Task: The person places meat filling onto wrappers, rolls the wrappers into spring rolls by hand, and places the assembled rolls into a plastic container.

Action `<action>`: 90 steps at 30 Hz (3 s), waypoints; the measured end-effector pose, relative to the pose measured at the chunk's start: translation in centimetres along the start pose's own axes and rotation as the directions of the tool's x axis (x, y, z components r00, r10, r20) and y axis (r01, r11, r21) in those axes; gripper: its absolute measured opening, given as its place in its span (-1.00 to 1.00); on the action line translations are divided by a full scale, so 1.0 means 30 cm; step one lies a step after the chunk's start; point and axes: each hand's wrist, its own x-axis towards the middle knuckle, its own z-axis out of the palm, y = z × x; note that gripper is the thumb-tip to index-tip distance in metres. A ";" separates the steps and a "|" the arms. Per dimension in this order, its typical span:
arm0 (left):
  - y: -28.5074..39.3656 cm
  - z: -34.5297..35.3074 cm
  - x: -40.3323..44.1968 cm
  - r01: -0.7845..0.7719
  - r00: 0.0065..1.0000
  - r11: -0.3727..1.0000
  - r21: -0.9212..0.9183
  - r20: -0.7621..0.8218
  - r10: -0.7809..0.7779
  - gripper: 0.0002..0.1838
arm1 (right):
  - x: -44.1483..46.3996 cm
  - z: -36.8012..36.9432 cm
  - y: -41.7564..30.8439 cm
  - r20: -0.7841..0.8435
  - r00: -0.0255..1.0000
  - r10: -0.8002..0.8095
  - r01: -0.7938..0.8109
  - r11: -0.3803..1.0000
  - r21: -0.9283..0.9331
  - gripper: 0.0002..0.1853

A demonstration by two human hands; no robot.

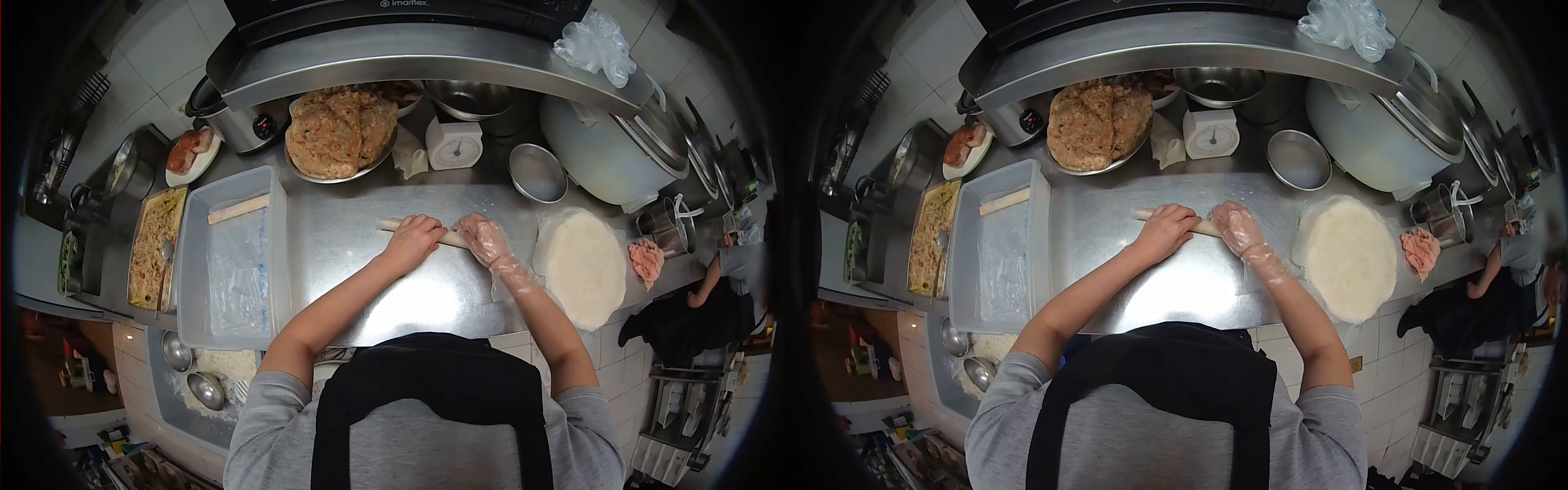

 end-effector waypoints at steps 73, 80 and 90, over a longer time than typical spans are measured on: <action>0.443 -0.300 0.297 0.108 0.994 0.256 -0.961 0.105 -0.024 -0.86 | -0.144 -0.483 -0.435 -0.362 0.875 -0.322 0.342 0.940 -0.010 -0.46; 0.418 -0.350 0.277 0.155 0.970 0.201 -0.967 0.110 -0.216 -0.66 | -0.097 -0.353 -0.453 -0.579 0.803 0.140 0.343 0.686 0.642 -0.51; 0.380 -0.387 0.299 0.180 0.977 -0.131 -0.975 0.162 0.136 -0.80 | -0.125 -0.311 -0.390 0.410 0.912 -0.032 -0.334 0.523 0.784 -0.74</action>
